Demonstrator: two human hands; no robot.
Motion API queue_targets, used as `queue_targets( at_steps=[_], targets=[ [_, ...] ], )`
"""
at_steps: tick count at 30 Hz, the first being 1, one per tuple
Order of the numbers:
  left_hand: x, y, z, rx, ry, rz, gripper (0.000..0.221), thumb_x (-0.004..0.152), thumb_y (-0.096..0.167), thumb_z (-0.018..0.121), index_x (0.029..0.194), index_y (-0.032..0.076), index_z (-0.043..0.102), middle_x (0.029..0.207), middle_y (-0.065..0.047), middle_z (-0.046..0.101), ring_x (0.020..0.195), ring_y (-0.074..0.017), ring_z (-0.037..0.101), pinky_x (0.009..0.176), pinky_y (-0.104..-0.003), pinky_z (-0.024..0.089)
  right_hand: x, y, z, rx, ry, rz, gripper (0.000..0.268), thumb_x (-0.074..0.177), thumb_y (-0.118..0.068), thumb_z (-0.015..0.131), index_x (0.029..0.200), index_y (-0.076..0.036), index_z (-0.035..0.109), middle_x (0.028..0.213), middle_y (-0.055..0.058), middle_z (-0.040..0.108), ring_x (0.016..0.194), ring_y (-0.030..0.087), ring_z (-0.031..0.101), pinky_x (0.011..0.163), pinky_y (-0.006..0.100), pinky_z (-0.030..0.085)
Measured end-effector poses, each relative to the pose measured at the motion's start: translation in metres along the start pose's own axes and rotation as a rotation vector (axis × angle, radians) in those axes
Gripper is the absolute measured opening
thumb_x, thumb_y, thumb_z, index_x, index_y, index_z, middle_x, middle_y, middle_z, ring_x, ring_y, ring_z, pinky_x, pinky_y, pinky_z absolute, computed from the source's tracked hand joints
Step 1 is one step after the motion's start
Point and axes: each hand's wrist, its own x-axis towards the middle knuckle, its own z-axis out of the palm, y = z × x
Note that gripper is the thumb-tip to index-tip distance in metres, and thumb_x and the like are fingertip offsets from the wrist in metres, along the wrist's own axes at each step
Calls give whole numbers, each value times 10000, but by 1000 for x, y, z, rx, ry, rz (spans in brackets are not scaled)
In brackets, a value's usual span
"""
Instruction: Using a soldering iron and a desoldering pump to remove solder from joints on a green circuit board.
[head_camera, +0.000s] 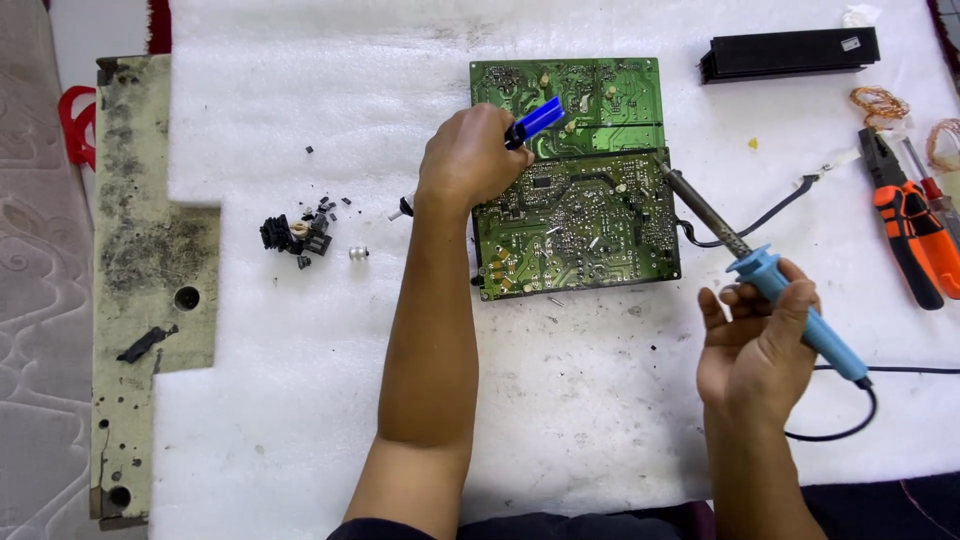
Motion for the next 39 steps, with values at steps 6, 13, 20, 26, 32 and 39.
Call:
queue_targets(
  at_steps=[6, 13, 20, 26, 32, 39],
  targets=[
    [12, -24, 19, -43, 197, 173, 140, 950, 138, 790, 1039, 39, 834, 844, -93, 758, 752, -335, 792, 870, -571, 617, -13, 19, 8, 116, -123, 61, 409, 1091, -594, 629, 1367, -294, 663, 1026, -44, 655, 1000, 135, 746, 1218, 745, 516],
    [-37, -10, -9, -9, 175, 181, 140, 958, 116, 772, 1022, 4, 826, 868, -147, 768, 824, -401, 791, 887, -605, 594, -3, -3, 31, 193, -202, 69, 425, 1073, -610, 641, 1356, -294, 675, 1010, -53, 658, 1018, 144, 759, 1230, 911, 261],
    [-105, 4, -3, -285, -25, 3, 134, 1117, 218, 691, 1045, 106, 684, 881, -32, 675, 658, -114, 542, 589, -278, 484, 34, -74, 78, 173, -219, 78, 437, 831, -578, 809, 1162, -292, 810, 884, -106, 734, 989, 140, 777, 1251, 903, 373],
    [-151, 14, 62, -632, -60, -77, 118, 1097, 179, 714, 1138, 71, 684, 1012, -86, 703, 648, -112, 577, 548, -221, 543, 93, -77, 123, -43, -471, 116, 434, 839, -632, 788, 1143, -323, 776, 845, -118, 693, 939, 78, 798, 1291, 836, 360],
    [-154, 23, 94, -811, 5, -100, 84, 1050, 203, 702, 1069, 125, 676, 977, -100, 851, 516, -152, 618, 546, -305, 522, 105, -47, 158, -179, -541, 148, 362, 916, -591, 764, 1109, -285, 787, 801, -105, 727, 898, 107, 831, 1253, 769, 416],
    [-166, 8, 83, -747, -212, -162, 590, 969, 172, 748, 1533, 36, 642, 1074, -158, 785, 579, -151, 634, 571, -289, 561, 109, -33, 138, -164, -548, 138, 348, 978, -603, 708, 1149, -306, 768, 844, -94, 676, 953, 115, 803, 1096, 544, 539]
  ],
)
